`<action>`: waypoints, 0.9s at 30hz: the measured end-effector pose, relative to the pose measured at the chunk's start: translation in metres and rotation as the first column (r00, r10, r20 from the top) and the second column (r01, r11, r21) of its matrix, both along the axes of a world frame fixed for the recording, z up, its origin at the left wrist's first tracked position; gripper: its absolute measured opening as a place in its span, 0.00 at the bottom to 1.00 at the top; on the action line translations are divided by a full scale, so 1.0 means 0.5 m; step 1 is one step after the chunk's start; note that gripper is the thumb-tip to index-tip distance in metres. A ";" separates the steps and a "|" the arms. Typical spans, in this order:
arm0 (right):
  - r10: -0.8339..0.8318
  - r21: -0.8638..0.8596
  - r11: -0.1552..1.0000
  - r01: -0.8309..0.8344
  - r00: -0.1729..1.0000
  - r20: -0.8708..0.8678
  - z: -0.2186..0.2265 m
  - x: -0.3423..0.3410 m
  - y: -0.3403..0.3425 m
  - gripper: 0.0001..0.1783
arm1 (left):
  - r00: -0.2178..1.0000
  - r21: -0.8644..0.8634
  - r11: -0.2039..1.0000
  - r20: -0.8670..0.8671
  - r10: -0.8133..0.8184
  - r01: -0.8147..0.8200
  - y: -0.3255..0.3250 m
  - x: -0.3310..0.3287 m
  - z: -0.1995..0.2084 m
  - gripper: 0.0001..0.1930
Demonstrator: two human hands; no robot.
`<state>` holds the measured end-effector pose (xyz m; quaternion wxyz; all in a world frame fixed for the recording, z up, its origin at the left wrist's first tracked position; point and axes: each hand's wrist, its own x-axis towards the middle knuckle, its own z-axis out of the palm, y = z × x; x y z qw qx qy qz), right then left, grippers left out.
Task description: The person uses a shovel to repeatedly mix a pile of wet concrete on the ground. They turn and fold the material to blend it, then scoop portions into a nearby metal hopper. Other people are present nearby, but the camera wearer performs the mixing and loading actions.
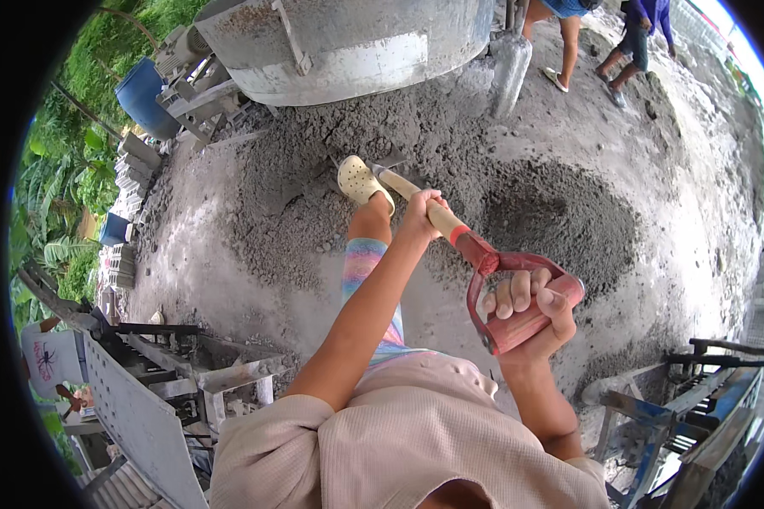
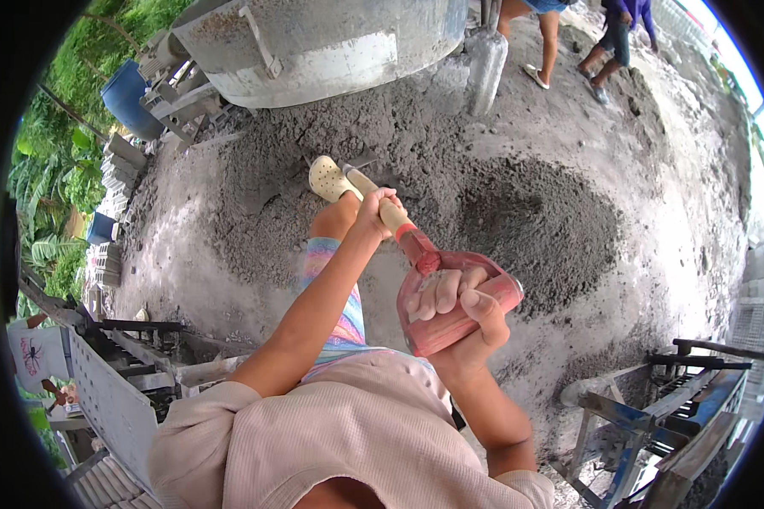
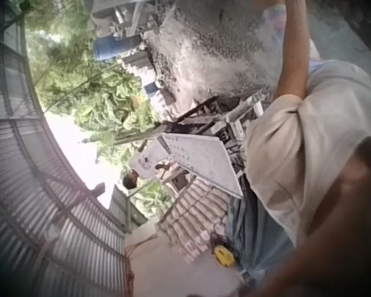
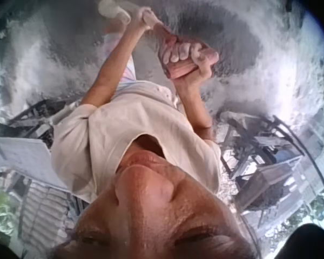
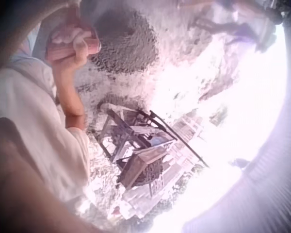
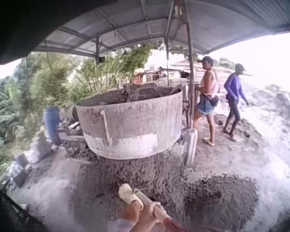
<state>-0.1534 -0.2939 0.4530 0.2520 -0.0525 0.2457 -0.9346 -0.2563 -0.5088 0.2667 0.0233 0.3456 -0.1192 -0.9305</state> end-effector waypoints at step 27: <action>-0.006 0.098 0.995 -0.025 0.950 0.311 -0.050 0.040 0.033 0.06 | 0.995 -0.066 0.995 -0.060 -0.076 0.072 0.094 0.091 0.021 0.07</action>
